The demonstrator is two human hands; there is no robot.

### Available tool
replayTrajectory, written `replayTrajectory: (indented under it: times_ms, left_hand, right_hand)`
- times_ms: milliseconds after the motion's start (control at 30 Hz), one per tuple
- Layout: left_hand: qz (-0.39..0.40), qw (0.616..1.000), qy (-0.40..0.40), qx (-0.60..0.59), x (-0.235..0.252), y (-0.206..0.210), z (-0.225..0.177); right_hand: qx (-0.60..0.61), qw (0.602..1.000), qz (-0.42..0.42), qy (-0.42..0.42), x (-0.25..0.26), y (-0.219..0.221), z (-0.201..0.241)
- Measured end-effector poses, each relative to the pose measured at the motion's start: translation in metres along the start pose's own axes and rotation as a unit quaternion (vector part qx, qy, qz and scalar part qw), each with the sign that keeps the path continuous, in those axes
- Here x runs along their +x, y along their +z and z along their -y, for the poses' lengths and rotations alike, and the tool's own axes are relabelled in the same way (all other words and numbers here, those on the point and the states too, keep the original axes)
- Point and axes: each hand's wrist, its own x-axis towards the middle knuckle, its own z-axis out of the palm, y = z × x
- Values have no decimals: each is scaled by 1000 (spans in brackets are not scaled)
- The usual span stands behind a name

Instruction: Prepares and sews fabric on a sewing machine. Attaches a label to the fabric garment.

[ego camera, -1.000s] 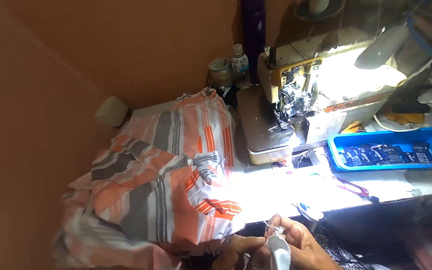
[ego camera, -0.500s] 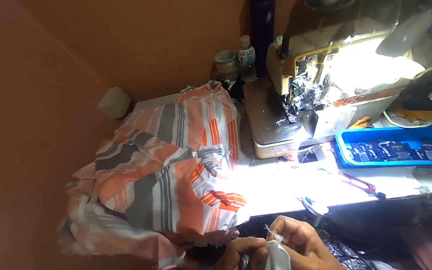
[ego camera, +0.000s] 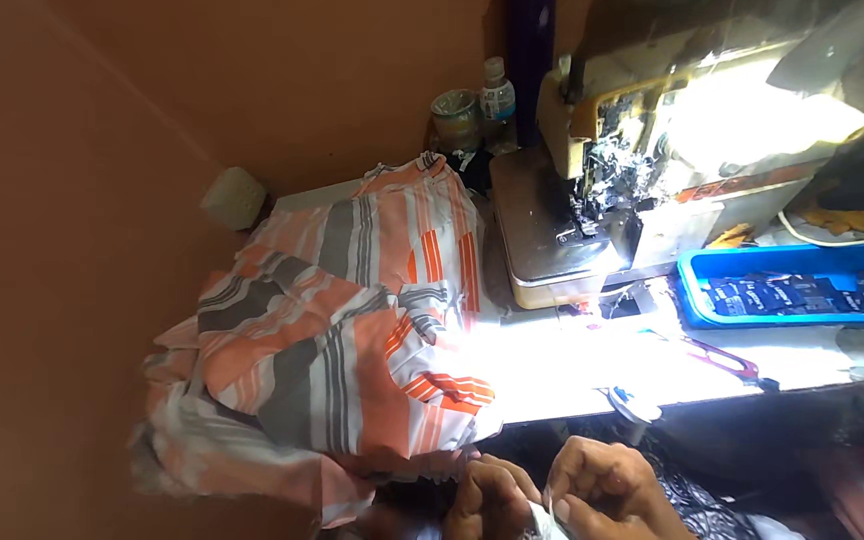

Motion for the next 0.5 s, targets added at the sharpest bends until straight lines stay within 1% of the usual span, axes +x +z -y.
replayTrajectory:
  times_ms: [100, 233, 400, 500]
  left_hand:
    - [10, 999, 9, 35, 0, -1, -3]
    - [-18, 999, 5, 39, -1, 2, -3]
    - [-28, 999, -17, 14, -3, 2, 1]
    - [-19, 1000, -16, 11, -4, 1, 2]
  right_hand:
    - [26, 1000, 8, 6, 0, 0, -2]
    - [59, 998, -4, 11, -2, 5, 0]
    - [42, 999, -8, 10, -1, 4, -1]
    - [11, 1000, -4, -9, -1, 4, -3]
